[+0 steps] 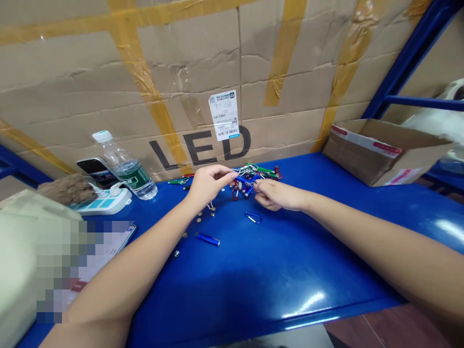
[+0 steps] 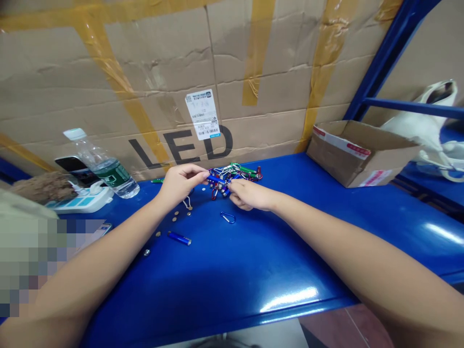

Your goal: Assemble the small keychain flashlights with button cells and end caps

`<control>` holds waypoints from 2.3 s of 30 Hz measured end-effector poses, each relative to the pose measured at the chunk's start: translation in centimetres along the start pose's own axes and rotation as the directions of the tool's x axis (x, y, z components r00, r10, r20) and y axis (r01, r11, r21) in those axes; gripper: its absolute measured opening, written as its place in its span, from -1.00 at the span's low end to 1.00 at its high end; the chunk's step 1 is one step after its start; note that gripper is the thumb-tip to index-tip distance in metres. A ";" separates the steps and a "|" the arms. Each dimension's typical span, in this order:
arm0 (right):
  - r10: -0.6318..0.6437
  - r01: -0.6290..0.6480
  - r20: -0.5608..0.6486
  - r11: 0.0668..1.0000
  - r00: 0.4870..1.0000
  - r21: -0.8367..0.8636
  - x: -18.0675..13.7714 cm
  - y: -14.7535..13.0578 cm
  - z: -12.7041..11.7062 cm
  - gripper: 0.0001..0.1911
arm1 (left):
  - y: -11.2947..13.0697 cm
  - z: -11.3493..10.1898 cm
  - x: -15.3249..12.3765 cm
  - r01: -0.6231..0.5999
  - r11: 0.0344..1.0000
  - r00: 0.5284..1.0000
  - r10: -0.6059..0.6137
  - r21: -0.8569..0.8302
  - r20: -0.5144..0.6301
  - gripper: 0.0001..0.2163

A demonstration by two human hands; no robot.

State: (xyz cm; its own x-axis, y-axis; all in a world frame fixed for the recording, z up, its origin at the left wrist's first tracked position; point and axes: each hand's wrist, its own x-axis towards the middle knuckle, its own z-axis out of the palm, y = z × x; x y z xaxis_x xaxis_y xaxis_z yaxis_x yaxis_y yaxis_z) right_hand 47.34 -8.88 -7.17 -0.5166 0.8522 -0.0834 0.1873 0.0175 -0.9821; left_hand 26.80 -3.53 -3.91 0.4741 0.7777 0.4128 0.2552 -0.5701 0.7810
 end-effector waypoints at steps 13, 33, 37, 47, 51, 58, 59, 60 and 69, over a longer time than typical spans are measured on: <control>0.094 -0.092 -0.060 0.995 0.994 0.034 0.0 -0.7 0.4 -0.65 | 0.4 -0.4 0.0 -0.383 0.814 0.912 0.409 0.437 0.039 -0.84; -0.018 -0.180 -0.370 0.851 0.929 -0.494 -0.5 -0.7 -3.0 -0.81 | -5.5 -6.2 2.4 0.284 0.913 0.956 -0.248 0.291 -0.155 -0.67; -0.099 -0.129 -0.274 0.697 0.957 -0.705 -0.5 -0.8 -3.0 -0.79 | -6.7 -7.2 2.1 0.306 0.793 0.952 -0.243 0.527 -0.187 -0.71; 0.025 -0.052 -0.046 0.637 0.999 -0.769 -1.6 -2.1 -0.7 -0.77 | -2.7 -9.6 1.7 0.102 0.579 0.962 -0.265 0.809 0.069 -0.86; 0.095 -0.030 0.042 0.650 0.995 -0.759 -1.8 -2.2 1.2 -0.78 | 2.8 -11.8 -1.6 0.026 0.626 0.821 -0.458 0.780 0.340 -0.90; 0.038 0.011 0.040 0.576 0.998 -0.818 -1.7 -1.0 0.3 -0.85 | 3.2 -11.1 -8.0 0.023 0.608 0.758 -0.528 0.794 0.383 -0.78; 0.013 0.007 0.016 0.548 1.000 -0.836 -1.6 -1.0 0.5 -0.84 | 2.6 -10.7 -8.4 0.025 0.612 0.757 -0.528 0.791 0.385 -0.75; -0.024 0.007 -0.007 0.520 1.000 -0.854 -1.6 -1.2 1.0 -0.82 | 2.1 -10.3 -8.6 0.020 0.624 0.758 -0.519 0.781 0.395 -0.74; -0.360 0.211 0.092 0.307 0.928 -0.928 -0.1 -1.9 12.3 -0.67 | 0.5 -8.7 -8.5 -0.027 0.692 0.771 -0.445 0.722 0.455 -0.88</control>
State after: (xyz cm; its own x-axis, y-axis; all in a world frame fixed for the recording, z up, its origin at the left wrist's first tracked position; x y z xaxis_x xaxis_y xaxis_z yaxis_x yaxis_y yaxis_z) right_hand 36.75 -15.45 -7.37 -0.6239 0.7366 0.2611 0.7237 0.6707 -0.1624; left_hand 15.58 -8.15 -3.02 0.6356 0.7328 -0.2429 0.7720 -0.6063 0.1909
